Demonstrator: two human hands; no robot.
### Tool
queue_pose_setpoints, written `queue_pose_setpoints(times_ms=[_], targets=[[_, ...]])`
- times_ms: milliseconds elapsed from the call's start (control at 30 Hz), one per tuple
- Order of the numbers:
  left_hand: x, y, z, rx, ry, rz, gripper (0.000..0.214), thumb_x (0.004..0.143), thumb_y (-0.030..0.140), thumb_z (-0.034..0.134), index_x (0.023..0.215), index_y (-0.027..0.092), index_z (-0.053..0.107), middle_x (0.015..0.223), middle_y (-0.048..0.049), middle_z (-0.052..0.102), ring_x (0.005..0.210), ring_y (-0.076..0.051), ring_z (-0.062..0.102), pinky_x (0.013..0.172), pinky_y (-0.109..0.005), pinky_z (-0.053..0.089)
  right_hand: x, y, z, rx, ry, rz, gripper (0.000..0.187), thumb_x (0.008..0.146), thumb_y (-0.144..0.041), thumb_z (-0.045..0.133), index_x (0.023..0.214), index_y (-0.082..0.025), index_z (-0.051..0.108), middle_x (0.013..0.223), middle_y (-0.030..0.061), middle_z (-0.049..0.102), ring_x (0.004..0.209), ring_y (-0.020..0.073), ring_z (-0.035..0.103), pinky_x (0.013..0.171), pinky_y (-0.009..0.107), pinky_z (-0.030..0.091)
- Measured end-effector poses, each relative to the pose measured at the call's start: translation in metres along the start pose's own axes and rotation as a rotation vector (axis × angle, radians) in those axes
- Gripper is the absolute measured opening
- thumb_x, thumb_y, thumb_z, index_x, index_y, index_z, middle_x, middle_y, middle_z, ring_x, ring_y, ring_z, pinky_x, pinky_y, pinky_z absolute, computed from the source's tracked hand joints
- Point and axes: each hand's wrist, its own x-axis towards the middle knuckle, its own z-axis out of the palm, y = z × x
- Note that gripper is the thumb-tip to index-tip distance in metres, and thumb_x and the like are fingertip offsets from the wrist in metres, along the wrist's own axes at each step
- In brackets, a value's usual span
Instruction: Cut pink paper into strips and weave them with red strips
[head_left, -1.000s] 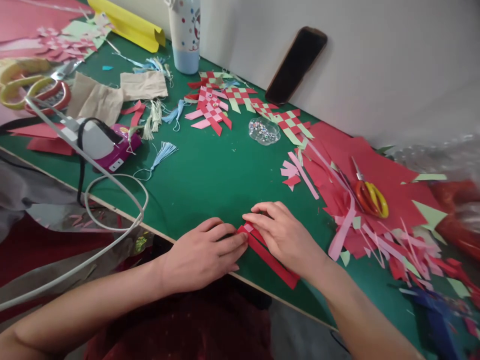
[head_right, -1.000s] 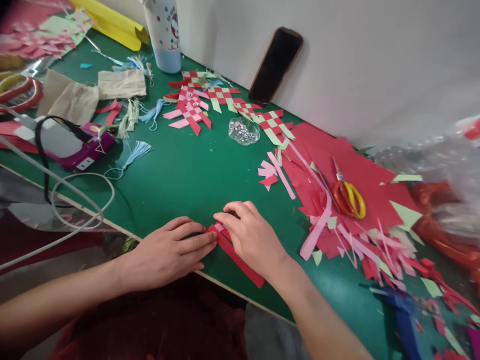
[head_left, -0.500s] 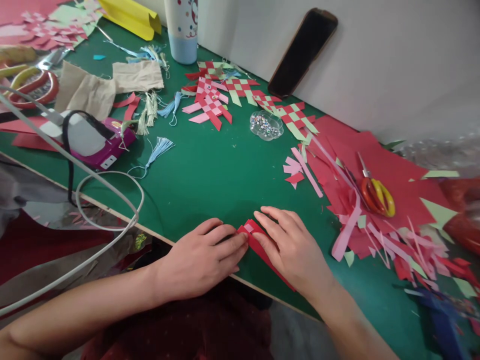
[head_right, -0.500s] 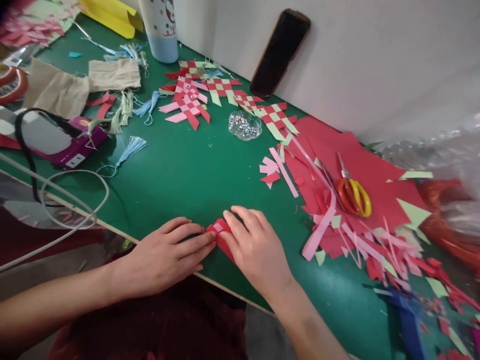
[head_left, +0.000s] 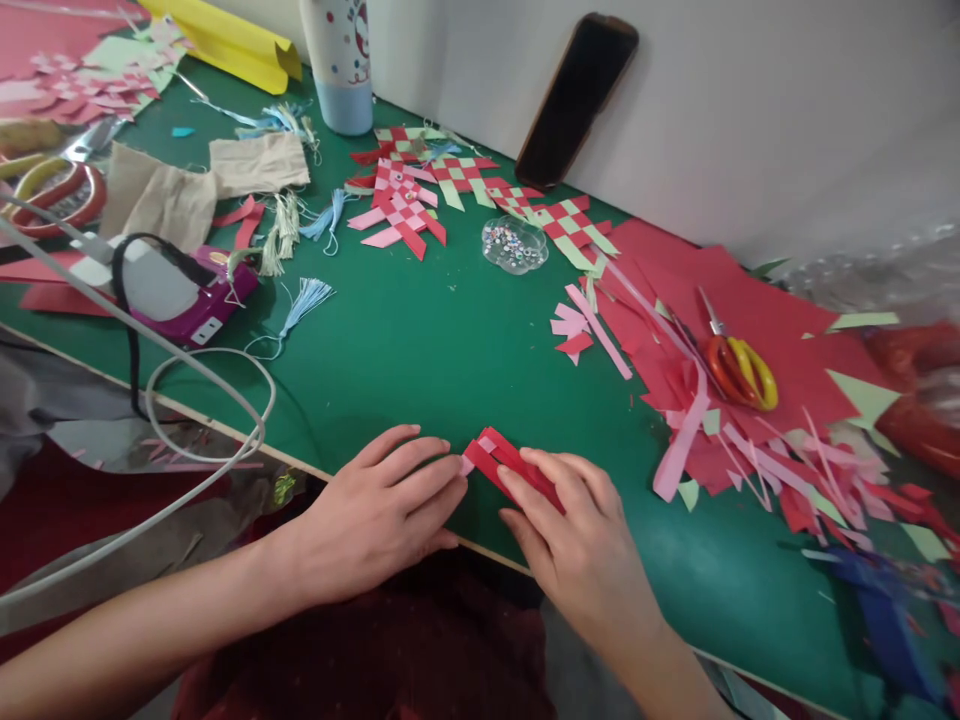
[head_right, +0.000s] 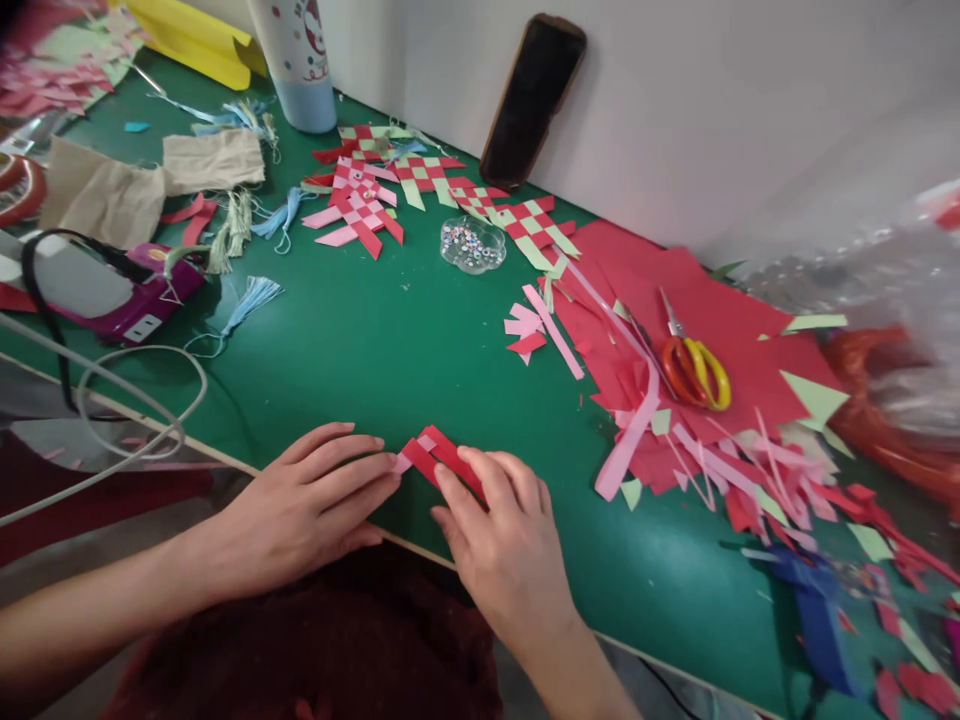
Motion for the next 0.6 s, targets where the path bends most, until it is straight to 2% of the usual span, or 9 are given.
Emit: queue_pose_setpoints(times_ms=[267,600], targets=[[-0.002,0.012,0.004,0.031,-0.049,-0.039,0.043,0.098,0.053,0.050,0.119,0.017,0.060,0.111,-0.0063,0.067,0.108,-0.023,0.053,0.110,-0.046,0.026,-0.003,-0.004,0.005,0.007,0.016,0.033,0.028,0.098,-0.027,0.052,0.119,-0.019,0.068,0.122,0.0126,0.065,0.112,0.0280,0.053,0.092,0.046,0.046],[0.003,0.011,0.001,-0.010,-0.077,-0.026,0.043,0.094,0.051,0.058,0.120,0.017,0.058,0.112,-0.0061,0.067,0.113,-0.024,0.054,0.107,-0.045,0.028,-0.005,0.005,0.003,0.008,0.040,0.023,0.026,0.095,-0.025,0.057,0.118,-0.018,0.069,0.121,0.0137,0.065,0.113,0.0304,0.052,0.093,0.050,0.045]])
